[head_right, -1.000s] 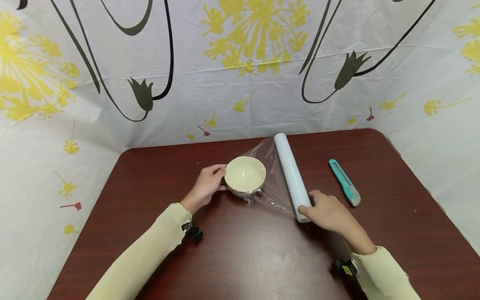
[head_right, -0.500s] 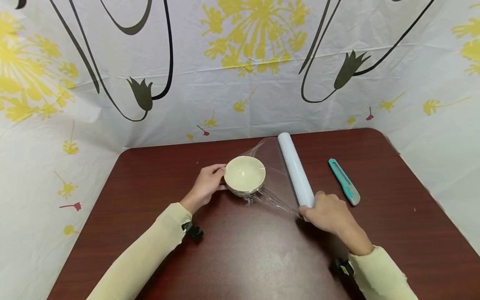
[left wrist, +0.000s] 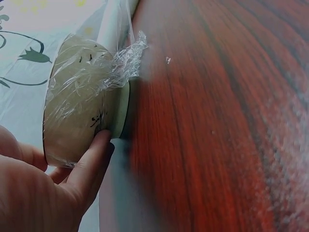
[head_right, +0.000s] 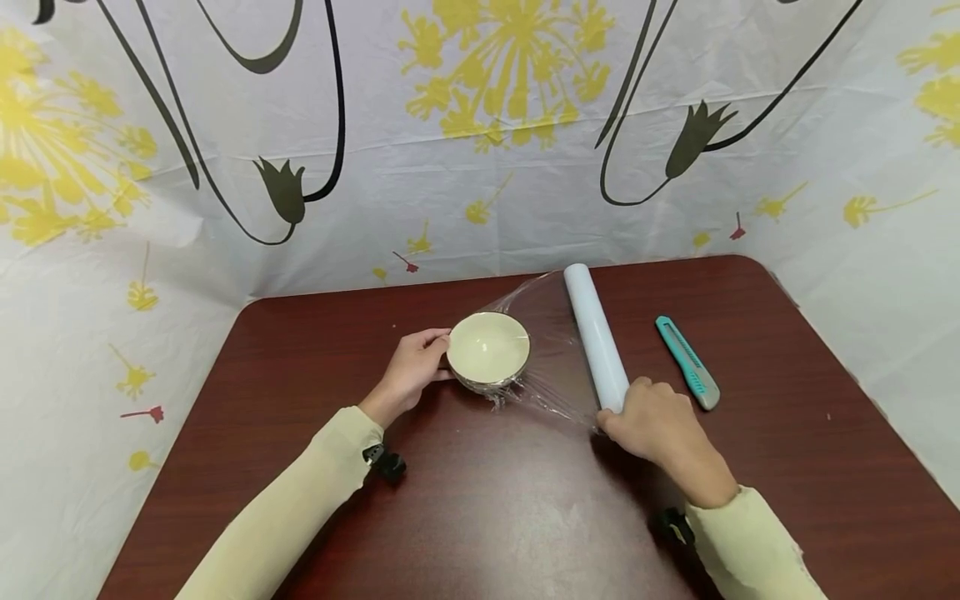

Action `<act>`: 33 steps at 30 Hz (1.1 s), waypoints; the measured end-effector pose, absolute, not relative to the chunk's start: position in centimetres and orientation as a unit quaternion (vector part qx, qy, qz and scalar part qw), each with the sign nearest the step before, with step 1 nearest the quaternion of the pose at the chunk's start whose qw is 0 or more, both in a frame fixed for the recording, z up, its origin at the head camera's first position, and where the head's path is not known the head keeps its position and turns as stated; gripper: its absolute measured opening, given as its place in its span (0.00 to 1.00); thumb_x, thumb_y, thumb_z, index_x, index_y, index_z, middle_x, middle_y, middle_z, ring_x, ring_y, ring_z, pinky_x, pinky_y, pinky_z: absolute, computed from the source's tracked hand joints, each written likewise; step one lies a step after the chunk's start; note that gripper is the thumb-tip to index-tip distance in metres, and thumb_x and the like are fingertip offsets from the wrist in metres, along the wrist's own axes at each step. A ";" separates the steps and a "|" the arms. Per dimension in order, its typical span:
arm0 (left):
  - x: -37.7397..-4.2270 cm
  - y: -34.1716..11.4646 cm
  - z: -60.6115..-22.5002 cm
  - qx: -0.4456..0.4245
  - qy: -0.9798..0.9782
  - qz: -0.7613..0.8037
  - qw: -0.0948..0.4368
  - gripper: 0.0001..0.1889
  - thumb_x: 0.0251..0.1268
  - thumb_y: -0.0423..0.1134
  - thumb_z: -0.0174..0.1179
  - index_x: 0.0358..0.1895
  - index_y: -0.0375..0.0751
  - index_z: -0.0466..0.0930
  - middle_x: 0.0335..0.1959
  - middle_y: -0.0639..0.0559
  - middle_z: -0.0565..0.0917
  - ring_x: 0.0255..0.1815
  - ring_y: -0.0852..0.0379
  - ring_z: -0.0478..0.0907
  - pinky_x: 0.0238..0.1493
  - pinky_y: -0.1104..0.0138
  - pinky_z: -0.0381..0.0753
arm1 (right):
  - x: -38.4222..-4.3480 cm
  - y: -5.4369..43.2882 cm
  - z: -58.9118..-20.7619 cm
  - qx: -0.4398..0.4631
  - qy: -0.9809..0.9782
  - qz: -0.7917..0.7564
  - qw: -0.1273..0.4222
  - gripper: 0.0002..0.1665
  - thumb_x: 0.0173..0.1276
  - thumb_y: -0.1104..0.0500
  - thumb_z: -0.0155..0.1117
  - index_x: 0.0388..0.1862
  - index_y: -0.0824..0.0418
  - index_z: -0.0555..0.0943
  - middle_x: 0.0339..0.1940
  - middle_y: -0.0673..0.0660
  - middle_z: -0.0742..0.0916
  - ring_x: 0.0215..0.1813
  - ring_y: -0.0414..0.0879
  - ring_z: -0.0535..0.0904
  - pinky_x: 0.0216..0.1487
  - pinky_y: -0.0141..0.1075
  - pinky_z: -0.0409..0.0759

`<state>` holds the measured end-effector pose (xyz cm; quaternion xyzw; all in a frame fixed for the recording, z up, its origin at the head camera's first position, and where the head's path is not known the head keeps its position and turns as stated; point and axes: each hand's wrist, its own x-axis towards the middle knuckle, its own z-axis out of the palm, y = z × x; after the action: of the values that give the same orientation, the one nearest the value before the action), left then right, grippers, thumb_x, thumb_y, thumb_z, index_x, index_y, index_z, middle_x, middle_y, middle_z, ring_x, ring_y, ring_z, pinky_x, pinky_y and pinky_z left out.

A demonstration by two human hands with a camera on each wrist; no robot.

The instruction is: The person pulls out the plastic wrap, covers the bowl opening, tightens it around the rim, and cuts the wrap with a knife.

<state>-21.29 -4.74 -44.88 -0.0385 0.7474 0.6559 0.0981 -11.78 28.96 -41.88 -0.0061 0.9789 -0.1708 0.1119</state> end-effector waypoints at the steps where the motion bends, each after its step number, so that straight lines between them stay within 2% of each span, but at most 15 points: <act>1: -21.3 -4.8 -44.9 -0.039 0.746 0.657 0.099 0.20 0.88 0.35 0.54 0.72 0.31 0.82 0.65 0.36 0.85 0.49 0.49 0.89 0.43 0.61 0.94 | -11.8 29.1 -41.8 -0.009 0.978 -0.172 0.115 0.30 0.69 0.45 0.69 0.38 0.73 0.75 0.30 0.64 0.81 0.32 0.57 0.81 0.31 0.49 0.80; 7: -21.2 -5.1 -45.1 -0.033 0.736 0.668 0.104 0.20 0.89 0.35 0.53 0.72 0.30 0.81 0.67 0.36 0.84 0.53 0.48 0.89 0.44 0.60 0.95 | -11.9 30.3 -41.7 -0.034 0.972 -0.191 0.129 0.30 0.73 0.43 0.71 0.42 0.73 0.80 0.30 0.57 0.83 0.32 0.51 0.79 0.31 0.44 0.77; 13: -21.4 -5.2 -45.3 -0.035 0.724 0.680 0.110 0.20 0.89 0.35 0.54 0.73 0.30 0.81 0.67 0.36 0.84 0.54 0.49 0.87 0.45 0.59 0.95 | -12.0 30.8 -41.6 -0.048 0.969 -0.199 0.136 0.40 0.75 0.42 0.71 0.54 0.82 0.80 0.37 0.62 0.88 0.36 0.52 0.83 0.33 0.47 0.82; 24: -21.4 -5.1 -45.4 -0.044 0.715 0.689 0.111 0.20 0.89 0.36 0.54 0.73 0.30 0.80 0.67 0.35 0.84 0.53 0.49 0.87 0.45 0.58 0.95 | -12.2 30.7 -41.6 -0.049 0.973 -0.184 0.127 0.38 0.77 0.40 0.69 0.50 0.78 0.81 0.33 0.59 0.86 0.34 0.51 0.81 0.32 0.46 0.79; 30: -21.3 -5.0 -45.2 -0.043 0.709 0.694 0.114 0.20 0.89 0.36 0.54 0.73 0.29 0.80 0.65 0.35 0.84 0.50 0.50 0.87 0.45 0.57 0.95 | -12.2 30.7 -41.5 -0.042 0.973 -0.186 0.130 0.43 0.79 0.37 0.66 0.54 0.82 0.78 0.33 0.59 0.85 0.34 0.51 0.81 0.33 0.45 0.79; 33: -21.3 -5.0 -45.2 -0.044 0.708 0.695 0.116 0.20 0.89 0.36 0.54 0.73 0.30 0.80 0.65 0.35 0.84 0.49 0.51 0.88 0.45 0.57 0.95 | -12.5 31.2 -41.6 -0.039 0.970 -0.198 0.138 0.46 0.82 0.35 0.61 0.57 0.83 0.77 0.35 0.60 0.87 0.35 0.50 0.82 0.34 0.45 0.80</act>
<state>-21.30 -5.03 -45.18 -0.0437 0.7081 0.6951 0.1163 -12.50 31.24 -41.59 -0.0390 0.9697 -0.1976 0.1381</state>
